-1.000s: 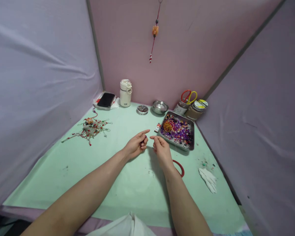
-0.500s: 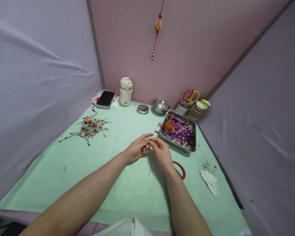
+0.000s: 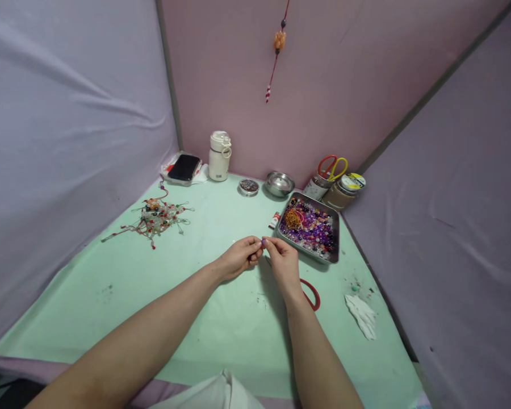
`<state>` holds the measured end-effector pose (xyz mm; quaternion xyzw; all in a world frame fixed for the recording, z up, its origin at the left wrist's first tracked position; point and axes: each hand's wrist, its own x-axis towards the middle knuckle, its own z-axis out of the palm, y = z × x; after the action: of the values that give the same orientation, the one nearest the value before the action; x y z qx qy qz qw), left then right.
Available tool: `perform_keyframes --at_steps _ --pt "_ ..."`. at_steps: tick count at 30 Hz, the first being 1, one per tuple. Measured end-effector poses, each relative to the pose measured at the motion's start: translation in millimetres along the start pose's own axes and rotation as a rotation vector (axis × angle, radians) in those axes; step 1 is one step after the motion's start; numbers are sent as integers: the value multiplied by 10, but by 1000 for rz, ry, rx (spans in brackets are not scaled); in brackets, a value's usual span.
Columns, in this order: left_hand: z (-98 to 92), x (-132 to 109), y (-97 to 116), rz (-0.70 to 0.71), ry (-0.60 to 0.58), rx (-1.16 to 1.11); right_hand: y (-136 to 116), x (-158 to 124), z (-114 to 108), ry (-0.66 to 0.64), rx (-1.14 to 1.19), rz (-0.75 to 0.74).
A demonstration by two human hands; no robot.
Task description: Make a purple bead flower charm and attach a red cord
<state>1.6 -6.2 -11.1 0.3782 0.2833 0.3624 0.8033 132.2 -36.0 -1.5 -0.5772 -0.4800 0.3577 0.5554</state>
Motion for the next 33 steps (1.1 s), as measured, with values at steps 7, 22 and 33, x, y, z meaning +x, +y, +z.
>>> perform_keyframes --at_steps 7,22,33 --pt "-12 0 4 60 69 63 -18 -7 -11 -18 -31 12" --pt "52 -12 50 274 150 316 -91 -33 -37 -17 -1 -7" --pt "70 -23 -16 200 158 312 -25 -37 4 -1 24 70"
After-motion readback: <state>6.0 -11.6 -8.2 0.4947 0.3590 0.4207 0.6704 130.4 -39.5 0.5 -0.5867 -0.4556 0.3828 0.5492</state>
